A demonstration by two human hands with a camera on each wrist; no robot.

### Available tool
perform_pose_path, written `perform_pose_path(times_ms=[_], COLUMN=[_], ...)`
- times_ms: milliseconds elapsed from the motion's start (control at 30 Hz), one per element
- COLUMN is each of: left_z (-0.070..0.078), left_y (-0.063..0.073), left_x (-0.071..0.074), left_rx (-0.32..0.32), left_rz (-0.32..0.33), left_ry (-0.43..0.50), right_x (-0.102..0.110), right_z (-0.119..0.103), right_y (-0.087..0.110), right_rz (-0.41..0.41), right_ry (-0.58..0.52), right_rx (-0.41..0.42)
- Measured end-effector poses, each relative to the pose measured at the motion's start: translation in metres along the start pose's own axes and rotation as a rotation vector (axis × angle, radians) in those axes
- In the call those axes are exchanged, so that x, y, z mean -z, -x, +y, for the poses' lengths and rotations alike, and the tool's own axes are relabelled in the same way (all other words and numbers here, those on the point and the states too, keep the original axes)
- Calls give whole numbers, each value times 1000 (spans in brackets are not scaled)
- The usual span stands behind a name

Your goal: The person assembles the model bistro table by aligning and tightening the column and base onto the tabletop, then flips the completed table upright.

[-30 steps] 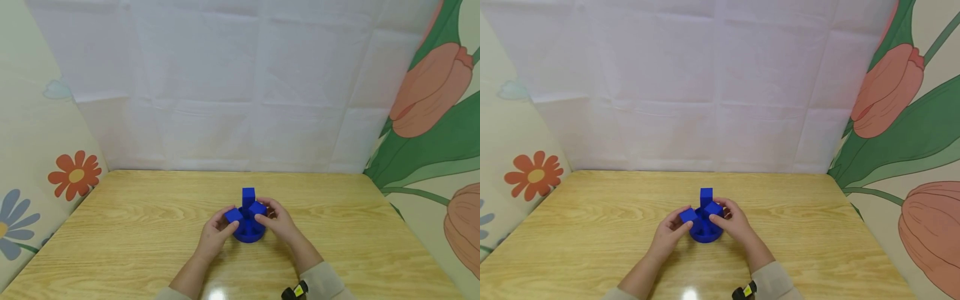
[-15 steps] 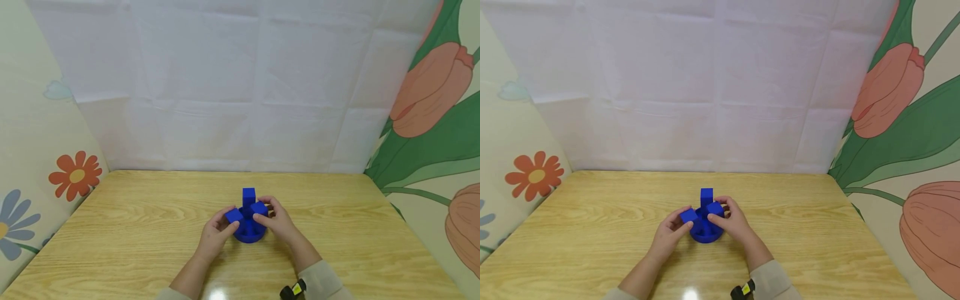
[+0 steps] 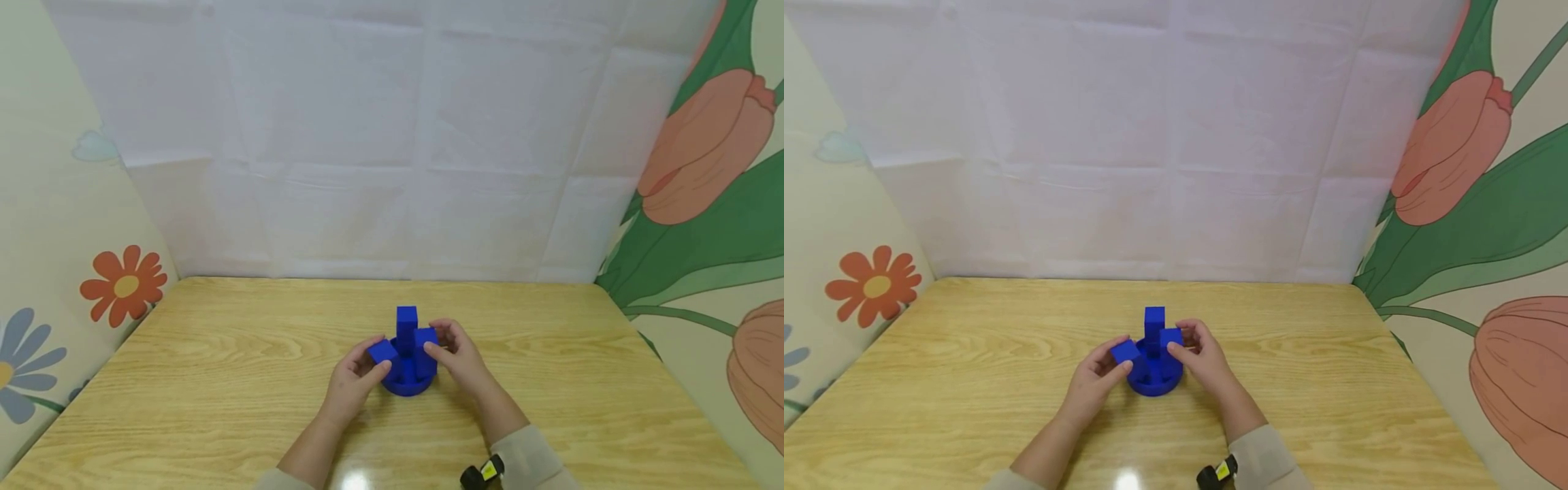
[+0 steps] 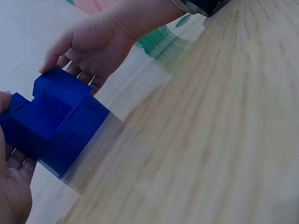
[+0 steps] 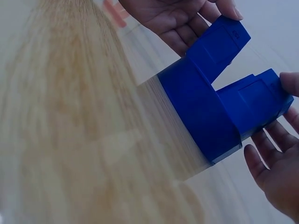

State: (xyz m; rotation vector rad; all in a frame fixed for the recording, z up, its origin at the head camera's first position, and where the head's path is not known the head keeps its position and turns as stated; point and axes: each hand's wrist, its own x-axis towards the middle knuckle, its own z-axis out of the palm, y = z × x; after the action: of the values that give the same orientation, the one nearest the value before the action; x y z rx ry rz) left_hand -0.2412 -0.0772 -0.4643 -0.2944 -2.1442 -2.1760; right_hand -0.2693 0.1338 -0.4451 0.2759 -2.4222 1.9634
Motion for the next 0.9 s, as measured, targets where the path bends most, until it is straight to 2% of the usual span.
perform_pose_path(times_ms=[167, 533, 900], left_z=[0, 0, 1], left_y=[0, 0, 0], left_x=[0, 1, 0], left_rx=[-3, -6, -19], left_rz=[3, -6, 3], left_ry=[-4, -21, -13], right_x=[3, 8, 16], right_z=[-1, 1, 3], right_y=[3, 5, 12], right_rz=[-10, -84, -65], right_ry=[14, 34, 12], right_rx=[-10, -19, 9])
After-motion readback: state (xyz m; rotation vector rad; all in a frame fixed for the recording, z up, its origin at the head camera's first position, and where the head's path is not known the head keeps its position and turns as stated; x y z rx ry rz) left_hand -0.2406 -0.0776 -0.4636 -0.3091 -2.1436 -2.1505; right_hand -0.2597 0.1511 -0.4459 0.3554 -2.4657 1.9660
